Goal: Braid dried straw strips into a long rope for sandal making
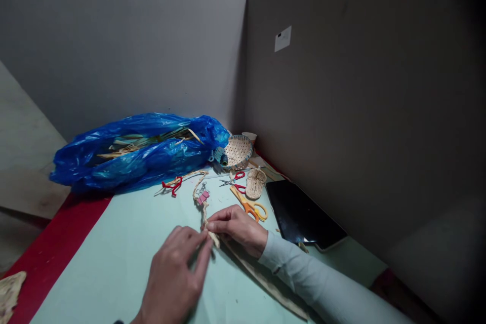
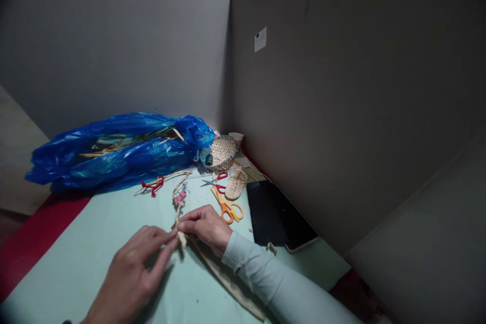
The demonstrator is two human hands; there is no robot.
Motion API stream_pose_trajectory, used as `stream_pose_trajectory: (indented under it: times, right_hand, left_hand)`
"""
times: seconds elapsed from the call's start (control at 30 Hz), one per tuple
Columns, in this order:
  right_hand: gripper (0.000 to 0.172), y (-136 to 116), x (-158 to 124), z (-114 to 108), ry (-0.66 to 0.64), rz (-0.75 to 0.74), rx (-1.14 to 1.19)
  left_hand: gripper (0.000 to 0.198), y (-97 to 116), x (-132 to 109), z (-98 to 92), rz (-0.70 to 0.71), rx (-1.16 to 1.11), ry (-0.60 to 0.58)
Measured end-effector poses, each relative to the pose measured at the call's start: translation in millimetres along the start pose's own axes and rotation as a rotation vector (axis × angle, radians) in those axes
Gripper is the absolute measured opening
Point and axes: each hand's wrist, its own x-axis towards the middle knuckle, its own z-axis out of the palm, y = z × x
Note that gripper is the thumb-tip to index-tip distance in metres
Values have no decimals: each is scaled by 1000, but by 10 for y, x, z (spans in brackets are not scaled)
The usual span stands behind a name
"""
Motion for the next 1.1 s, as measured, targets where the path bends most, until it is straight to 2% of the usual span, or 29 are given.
stream_pose_trajectory:
  times: [0.07,0.1,0.23,0.3,0.5,0.7,0.93,1.1]
  right_hand:
    - [15,15,-1,11,-28,-19,13]
    - [17,23,-2,15,-38,-27,14]
    - [20,26,-9,1,-56,-32,3]
    - [19,13,-10,-23,-76,-34,-43]
    - [19,-6,16,-100,-93,-138,-330]
    - [21,-49,-1,-77,-35,-216,-634]
    - [21,-52,-117,56,178,-245,-972]
    - [22,-12,-135,94,220,-239,-1128]
  left_hand:
    - [24,-48,108,-75,-232,-208,36]
    - [21,-73,163,-87,-333,-331,17]
    - [27,-155,321,-9,-595,-969,-339]
    - [30,-180,352,38,-654,-1117,-414]
    - [24,-218,330,43,-604,-1022,-345]
    - [29,-217,261,107,-645,-987,-275]
    - [25,-180,289,157,-685,-923,-185]
    - [20,-178,277,196,-709,-933,-145]
